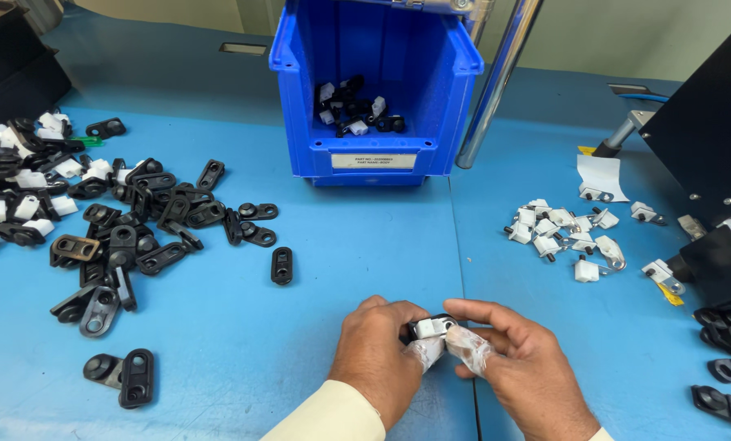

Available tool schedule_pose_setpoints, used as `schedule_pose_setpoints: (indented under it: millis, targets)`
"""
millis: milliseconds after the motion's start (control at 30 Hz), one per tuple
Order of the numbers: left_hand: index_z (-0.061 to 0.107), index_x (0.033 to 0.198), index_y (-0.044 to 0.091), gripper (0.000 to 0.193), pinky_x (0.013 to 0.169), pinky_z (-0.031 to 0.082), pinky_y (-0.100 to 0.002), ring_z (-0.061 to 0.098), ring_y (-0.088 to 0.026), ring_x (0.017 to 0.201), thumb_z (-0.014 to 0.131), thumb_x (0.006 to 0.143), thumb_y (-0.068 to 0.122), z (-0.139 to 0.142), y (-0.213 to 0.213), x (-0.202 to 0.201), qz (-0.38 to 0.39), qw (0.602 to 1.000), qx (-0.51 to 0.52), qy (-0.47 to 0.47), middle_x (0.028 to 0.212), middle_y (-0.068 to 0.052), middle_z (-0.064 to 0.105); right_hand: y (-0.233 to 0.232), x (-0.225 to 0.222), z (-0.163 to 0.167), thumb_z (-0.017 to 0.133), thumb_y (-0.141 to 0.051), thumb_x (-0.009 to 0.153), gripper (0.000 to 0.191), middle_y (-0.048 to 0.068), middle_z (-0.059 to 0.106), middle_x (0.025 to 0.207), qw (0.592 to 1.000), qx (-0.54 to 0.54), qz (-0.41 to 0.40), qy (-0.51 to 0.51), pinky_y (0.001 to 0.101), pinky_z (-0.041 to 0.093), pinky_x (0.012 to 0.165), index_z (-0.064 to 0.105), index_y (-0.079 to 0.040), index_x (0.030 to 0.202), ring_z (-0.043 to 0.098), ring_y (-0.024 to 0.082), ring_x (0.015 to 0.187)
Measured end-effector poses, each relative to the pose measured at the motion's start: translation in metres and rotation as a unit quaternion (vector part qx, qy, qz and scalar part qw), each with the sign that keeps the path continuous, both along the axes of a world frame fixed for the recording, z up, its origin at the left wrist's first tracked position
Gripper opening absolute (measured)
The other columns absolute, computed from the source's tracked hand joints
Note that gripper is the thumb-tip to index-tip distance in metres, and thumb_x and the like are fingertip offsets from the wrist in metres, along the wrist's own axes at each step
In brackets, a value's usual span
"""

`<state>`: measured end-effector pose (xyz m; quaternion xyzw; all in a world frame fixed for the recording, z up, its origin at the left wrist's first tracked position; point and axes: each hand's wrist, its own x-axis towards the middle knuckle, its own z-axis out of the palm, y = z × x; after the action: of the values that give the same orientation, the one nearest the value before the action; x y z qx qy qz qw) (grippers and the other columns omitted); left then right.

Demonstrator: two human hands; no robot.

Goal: The person picks black plastic bracket parts from a pile on a blue workbench, inserts each into a white foam sleeve, presses the parts together by hand, and sets the assembled pieces in a pile on the right side of the bench, repeating the cycle.

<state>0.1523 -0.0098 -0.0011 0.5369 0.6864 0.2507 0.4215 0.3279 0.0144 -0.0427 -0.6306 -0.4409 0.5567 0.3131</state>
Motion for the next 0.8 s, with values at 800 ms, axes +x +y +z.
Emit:
schedule_pose_setpoints:
  millis: [800]
  targets:
    - [0.067, 0.116, 0.012, 0.034, 0.085, 0.065, -0.024, 0.071, -0.009, 0.092, 0.072, 0.085, -0.002, 0.001, 0.004, 0.003, 0.164, 0.975, -0.049, -0.143, 0.105, -0.001, 0.072, 0.01, -0.006, -0.005, 0.069, -0.013, 0.092, 0.028, 0.017, 0.077, 0.096, 0.997, -0.033, 0.055, 0.037, 0.0332, 0.062, 0.063, 0.066, 0.002, 0.116, 0.073, 0.021, 0.076]
